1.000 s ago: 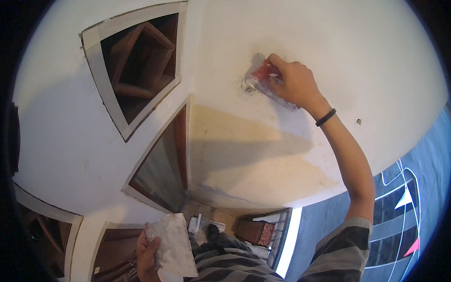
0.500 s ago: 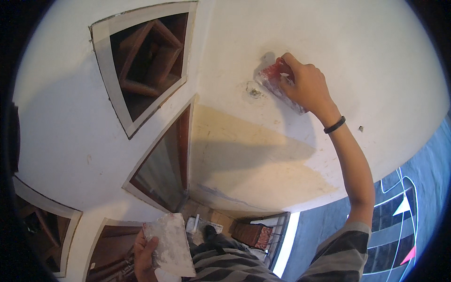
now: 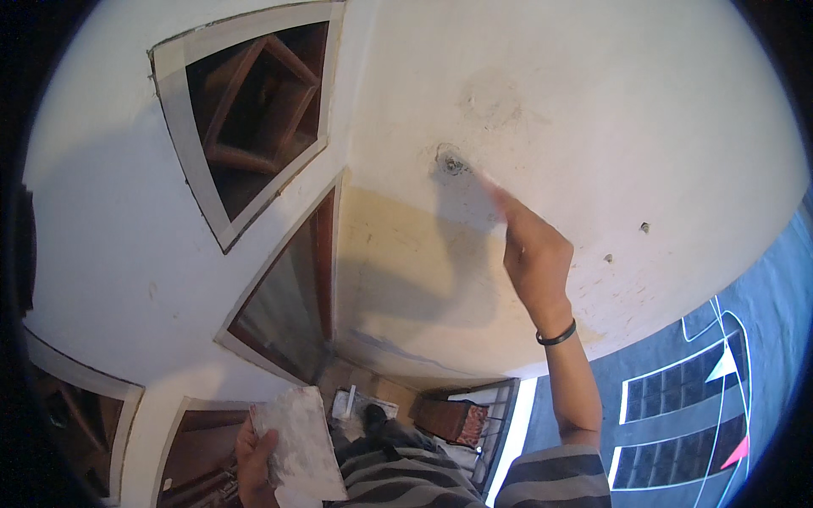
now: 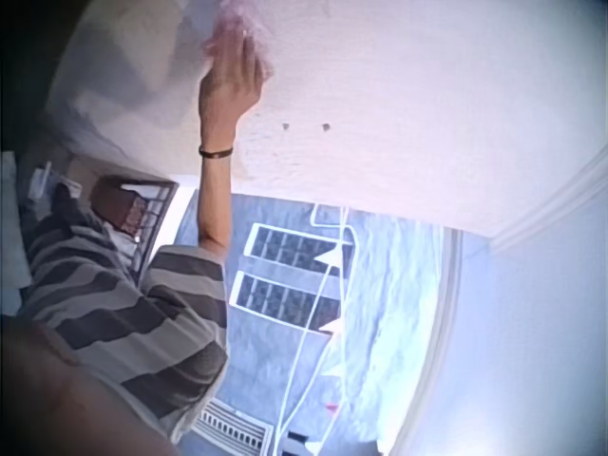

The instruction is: The person loads wall putty onto scrapers, works the putty between the blades, and applies it to the wall using a scraper.

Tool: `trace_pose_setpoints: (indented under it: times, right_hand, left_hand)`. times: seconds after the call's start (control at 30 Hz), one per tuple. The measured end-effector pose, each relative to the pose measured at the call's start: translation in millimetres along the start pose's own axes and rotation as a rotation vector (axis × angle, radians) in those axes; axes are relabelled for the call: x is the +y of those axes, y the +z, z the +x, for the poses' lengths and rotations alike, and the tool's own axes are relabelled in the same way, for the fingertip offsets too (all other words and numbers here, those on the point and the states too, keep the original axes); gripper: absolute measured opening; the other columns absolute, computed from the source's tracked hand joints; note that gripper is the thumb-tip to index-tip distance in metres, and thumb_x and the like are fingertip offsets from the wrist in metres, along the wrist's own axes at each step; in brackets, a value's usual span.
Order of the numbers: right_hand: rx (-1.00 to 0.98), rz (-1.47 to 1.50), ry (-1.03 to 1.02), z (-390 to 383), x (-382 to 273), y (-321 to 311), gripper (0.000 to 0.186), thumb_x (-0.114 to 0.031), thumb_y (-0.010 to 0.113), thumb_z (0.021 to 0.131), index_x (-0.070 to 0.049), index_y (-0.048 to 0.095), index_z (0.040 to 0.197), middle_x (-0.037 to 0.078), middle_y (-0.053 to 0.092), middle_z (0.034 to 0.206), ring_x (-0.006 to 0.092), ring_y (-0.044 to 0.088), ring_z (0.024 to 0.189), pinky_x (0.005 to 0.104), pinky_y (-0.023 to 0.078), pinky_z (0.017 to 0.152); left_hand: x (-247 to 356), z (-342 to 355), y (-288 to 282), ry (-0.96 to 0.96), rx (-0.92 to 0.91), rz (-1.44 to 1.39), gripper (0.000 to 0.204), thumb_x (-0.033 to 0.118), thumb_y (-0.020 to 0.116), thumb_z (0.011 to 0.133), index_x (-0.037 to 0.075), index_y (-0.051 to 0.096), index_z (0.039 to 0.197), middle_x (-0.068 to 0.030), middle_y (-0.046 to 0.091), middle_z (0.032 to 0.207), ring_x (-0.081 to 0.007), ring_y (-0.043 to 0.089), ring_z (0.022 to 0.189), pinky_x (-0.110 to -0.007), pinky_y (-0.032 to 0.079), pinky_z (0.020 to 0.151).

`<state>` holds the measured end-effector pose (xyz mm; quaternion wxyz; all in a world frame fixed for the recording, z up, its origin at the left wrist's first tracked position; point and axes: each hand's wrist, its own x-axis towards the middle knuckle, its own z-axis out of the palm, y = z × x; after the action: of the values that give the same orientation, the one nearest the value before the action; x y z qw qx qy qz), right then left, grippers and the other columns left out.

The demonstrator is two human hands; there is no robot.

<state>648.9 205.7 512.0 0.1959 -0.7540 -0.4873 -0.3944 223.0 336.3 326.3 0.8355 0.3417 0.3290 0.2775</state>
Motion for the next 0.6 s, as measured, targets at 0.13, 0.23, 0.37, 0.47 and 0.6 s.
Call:
trace_pose_setpoints:
  times: [0.13, 0.23, 0.37, 0.47, 0.6]
  right_hand:
    - [-0.108, -0.420, -0.604, -13.4, 28.1, -5.1, 0.048, -0.019, 0.065, 0.088, -0.019, 0.067, 0.136, 0.001, 0.062, 0.143, 0.0278, 0.056, 0.133, 0.0554, 0.042, 0.114]
    - [-0.210, -0.432, -0.830, 8.7, 59.5, -13.4, 0.049, -0.020, 0.066, 0.088, -0.018, 0.066, 0.137, 0.001, 0.062, 0.143, 0.0279, 0.056, 0.133, 0.0550, 0.043, 0.114]
    - [-0.311, -0.482, -1.039, 37.1, 97.2, -12.0, 0.053, -0.022, 0.068, 0.086, -0.017, 0.064, 0.139, 0.001, 0.062, 0.142, 0.0279, 0.055, 0.135, 0.0531, 0.042, 0.117]
    - [-0.338, -0.500, -1.100, 61.5, 100.7, -13.1, 0.054, -0.021, 0.067, 0.085, -0.016, 0.063, 0.139, 0.002, 0.062, 0.142, 0.0273, 0.055, 0.135, 0.0518, 0.041, 0.117]
    - [-0.353, -0.491, -1.193, 79.6, 103.3, -9.0, 0.052, -0.019, 0.067, 0.085, -0.014, 0.064, 0.137, 0.002, 0.064, 0.139, 0.0276, 0.056, 0.133, 0.0513, 0.041, 0.118]
  left_hand:
    - [-2.4, 1.5, -6.0, -0.006, 0.020, 0.072, 0.054, 0.004, 0.072, 0.089, -0.004, 0.052, 0.139, -0.0133, 0.069, 0.124, -0.0209, 0.069, 0.106, -0.034, 0.055, 0.094]
    - [-7.4, 6.5, -9.7, -0.014, 0.018, 0.081, 0.055, 0.008, 0.075, 0.088, -0.004, 0.053, 0.137, -0.0128, 0.070, 0.122, -0.0204, 0.069, 0.105, -0.033, 0.055, 0.093]
    - [-15.2, 11.8, -2.8, -0.049, 0.000, 0.097, 0.054, 0.011, 0.076, 0.088, -0.004, 0.055, 0.135, -0.0124, 0.071, 0.120, -0.0193, 0.069, 0.103, -0.032, 0.055, 0.092]
    - [-22.5, 15.2, 4.4, -0.008, -0.071, 0.090, 0.053, 0.012, 0.076, 0.089, -0.005, 0.055, 0.134, -0.0123, 0.071, 0.118, -0.0185, 0.069, 0.102, -0.032, 0.055, 0.091]
    - [-30.2, 12.4, 19.1, -0.009, -0.003, 0.070, 0.049, 0.011, 0.074, 0.090, -0.006, 0.056, 0.132, -0.0125, 0.072, 0.115, -0.0183, 0.070, 0.098, -0.031, 0.056, 0.088]
